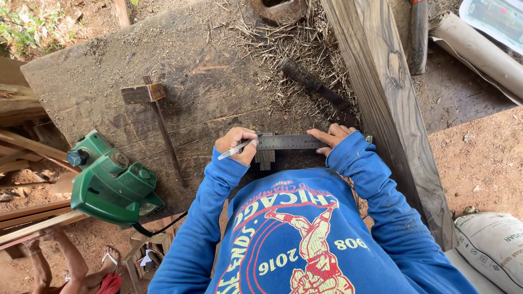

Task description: Mark precision lines on small wooden blocks using a square and a pen for further processing.

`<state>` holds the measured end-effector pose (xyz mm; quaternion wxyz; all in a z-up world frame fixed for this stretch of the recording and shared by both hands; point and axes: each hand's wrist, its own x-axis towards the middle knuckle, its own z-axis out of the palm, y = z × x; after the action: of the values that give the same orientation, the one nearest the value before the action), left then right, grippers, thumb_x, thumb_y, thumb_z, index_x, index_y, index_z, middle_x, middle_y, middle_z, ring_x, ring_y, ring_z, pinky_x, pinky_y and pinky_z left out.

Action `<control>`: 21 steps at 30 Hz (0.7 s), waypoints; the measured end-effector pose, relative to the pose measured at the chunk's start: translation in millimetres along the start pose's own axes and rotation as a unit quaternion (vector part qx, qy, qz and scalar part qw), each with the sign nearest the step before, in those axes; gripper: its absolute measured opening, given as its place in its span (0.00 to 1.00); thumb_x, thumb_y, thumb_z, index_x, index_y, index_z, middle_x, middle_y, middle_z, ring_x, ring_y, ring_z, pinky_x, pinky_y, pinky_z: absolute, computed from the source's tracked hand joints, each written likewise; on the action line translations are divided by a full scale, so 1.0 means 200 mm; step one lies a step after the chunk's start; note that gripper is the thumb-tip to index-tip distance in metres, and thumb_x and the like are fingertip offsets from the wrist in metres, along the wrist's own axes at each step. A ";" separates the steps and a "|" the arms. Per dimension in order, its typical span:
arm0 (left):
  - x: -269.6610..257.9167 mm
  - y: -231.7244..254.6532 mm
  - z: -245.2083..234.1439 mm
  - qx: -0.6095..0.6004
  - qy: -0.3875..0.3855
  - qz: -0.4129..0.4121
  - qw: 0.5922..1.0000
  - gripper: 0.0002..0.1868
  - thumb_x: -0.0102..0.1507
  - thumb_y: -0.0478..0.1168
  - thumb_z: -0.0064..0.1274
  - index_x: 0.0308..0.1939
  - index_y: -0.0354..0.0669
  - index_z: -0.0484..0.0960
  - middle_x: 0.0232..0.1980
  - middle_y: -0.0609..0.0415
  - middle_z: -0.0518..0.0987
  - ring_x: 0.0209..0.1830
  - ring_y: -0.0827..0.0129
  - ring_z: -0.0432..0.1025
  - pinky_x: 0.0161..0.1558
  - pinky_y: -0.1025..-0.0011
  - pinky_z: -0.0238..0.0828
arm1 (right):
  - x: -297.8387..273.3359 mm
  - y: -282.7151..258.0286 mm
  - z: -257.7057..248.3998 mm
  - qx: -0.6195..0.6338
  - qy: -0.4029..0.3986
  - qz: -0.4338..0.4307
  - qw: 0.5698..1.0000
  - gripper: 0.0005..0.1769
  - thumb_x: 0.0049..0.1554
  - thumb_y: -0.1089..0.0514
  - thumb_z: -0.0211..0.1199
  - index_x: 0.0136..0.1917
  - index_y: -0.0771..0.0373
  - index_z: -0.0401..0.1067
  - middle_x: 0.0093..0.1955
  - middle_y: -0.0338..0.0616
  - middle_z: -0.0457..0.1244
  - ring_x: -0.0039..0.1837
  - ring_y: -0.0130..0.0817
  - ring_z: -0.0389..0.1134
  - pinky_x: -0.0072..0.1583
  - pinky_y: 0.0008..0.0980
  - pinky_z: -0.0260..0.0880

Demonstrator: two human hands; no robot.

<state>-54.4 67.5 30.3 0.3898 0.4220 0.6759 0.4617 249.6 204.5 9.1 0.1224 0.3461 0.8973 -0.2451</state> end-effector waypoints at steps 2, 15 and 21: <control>0.02 -0.01 0.01 0.022 0.000 0.034 0.999 0.05 0.60 0.32 0.59 0.40 0.38 0.82 0.42 0.49 0.85 0.41 0.68 0.81 0.44 0.72 0.78 | 0.00 0.00 -0.01 0.003 -0.005 0.004 1.000 0.36 0.51 0.44 0.69 0.73 0.35 0.65 0.45 0.42 0.61 0.51 0.42 0.65 0.54 0.45 0.62; 0.03 -0.04 0.03 0.048 -0.008 0.062 0.997 0.04 0.57 0.31 0.59 0.36 0.39 0.82 0.39 0.50 0.84 0.40 0.63 0.81 0.45 0.70 0.79 | 0.01 -0.01 -0.02 0.002 -0.013 0.003 1.000 0.35 0.52 0.45 0.69 0.72 0.34 0.66 0.45 0.41 0.61 0.51 0.41 0.65 0.53 0.45 0.61; 0.03 -0.04 0.03 0.058 -0.011 0.054 0.997 0.05 0.57 0.31 0.59 0.36 0.39 0.82 0.39 0.50 0.84 0.40 0.62 0.80 0.44 0.70 0.78 | 0.01 0.00 -0.02 0.004 -0.012 0.001 1.000 0.35 0.52 0.45 0.69 0.72 0.34 0.66 0.45 0.41 0.61 0.51 0.41 0.65 0.53 0.44 0.61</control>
<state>-52.0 73.9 20.9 0.3465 0.4845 0.6738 0.4373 247.6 207.5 12.3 0.1318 0.3444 0.8946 -0.2524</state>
